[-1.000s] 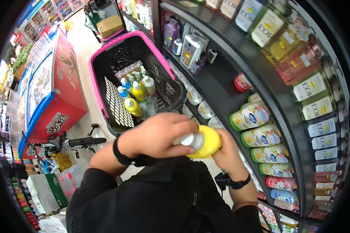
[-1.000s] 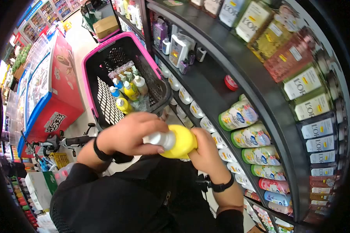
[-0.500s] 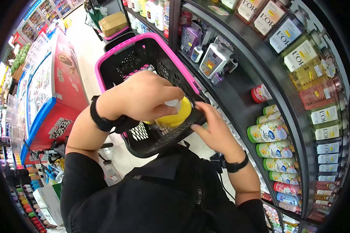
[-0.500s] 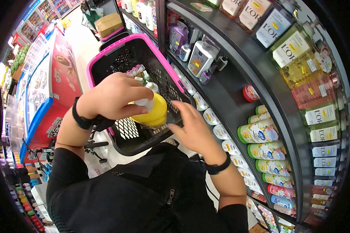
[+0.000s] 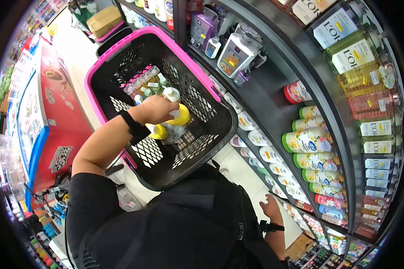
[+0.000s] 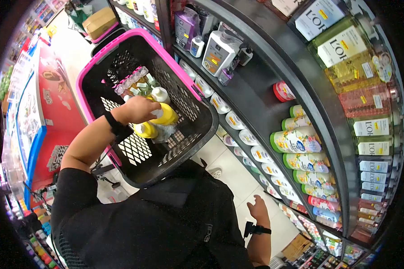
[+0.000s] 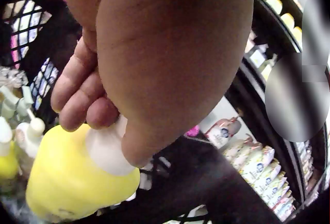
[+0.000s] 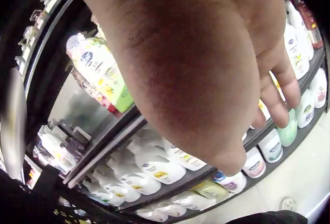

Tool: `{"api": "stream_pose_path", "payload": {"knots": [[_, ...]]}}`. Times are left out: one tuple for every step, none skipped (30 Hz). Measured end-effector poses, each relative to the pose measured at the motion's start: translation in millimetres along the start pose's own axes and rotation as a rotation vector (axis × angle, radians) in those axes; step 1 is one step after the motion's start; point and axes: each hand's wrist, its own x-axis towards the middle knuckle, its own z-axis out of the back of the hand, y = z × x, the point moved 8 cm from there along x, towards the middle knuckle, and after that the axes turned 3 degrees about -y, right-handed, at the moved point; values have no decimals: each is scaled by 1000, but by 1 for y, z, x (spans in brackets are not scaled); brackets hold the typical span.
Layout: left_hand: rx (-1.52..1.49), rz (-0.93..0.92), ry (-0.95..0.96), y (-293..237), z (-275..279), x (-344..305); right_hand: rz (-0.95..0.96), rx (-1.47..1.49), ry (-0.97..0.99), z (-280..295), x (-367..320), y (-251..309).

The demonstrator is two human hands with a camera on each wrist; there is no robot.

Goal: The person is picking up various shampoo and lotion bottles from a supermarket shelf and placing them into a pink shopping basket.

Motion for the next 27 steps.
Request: {"api": "stream_pose_path", "payload": {"knots": [[10, 18, 31, 12, -14, 7, 0, -34, 27, -8, -4, -7], [-8, 8, 28, 15, -22, 11, -13, -64, 24, -14, -7, -14], [-26, -5, 24, 16, -31, 15, -25, 0, 11, -21, -6, -23], [-11, -21, 44, 24, -46, 21, -38, 65, 1, -30, -3, -32], [20, 11, 111, 25, -52, 25, -51, 127, -8, -35, -6, -32], [36, 13, 134, 30, -63, 28, -109, 222, -31, -39, -8, -35], [52, 17, 157, 30, -68, 30, -110, 245, -46, -47, -12, -40], [69, 43, 228, 33, -74, 30, -110, 269, -64, -54, -13, -44], [105, 90, 313, 38, -84, 31, -109, 292, -85, -62, -14, -48], [109, 89, 337, 40, -89, 29, -170, 278, -62, -74, -16, -56], [114, 89, 361, 40, -92, 26, -219, 318, -26, -92, -20, -71], [117, 95, 380, 46, -102, 23, -267, 358, 9, -112, -24, -90], [120, 101, 398, 51, -111, 21, -315, 398, 45, -128, -30, -105], [137, 112, 407, 52, -112, 19, -470, 474, 128, -145, -41, -118], [121, 113, 392, 51, -112, 17, -549, 543, 144, -157, -52, -128], [103, 115, 386, 56, -118, 16, -628, 607, 164, -168, -65, -138], [81, 121, 380, 59, -125, 17, -706, 667, 184, -179, -78, -150], [56, 162, 391, 63, -134, 17, -756, 723, 213, -191, -87, -158], [32, 203, 398, 65, -138, 19, -767, 721, 235, -195, -92, -159], [7, 245, 404, 68, -141, 22, -777, 719, 255, -197, -97, -159], [2, 250, 417, 67, -141, 25, -786, 716, 274, -197, -101, -160], [-3, 257, 431, 67, -141, 29, -787, 752, 244, -197, -103, -157], [-8, 265, 445, 67, -142, 31, -772, 746, 236, -194, -102, -151], [119, 169, 463, 65, -142, 33, -757, 738, 229, -189, -99, -143], [133, 170, 472, 65, -141, 33, -740, 730, 223, -183, -95, -134], [148, 171, 480, 62, -137, 33, -717, 689, 188, -176, -87, -127], [166, 170, 489, 60, -133, 33, -701, 681, 182, -170, -79, -119]]}}
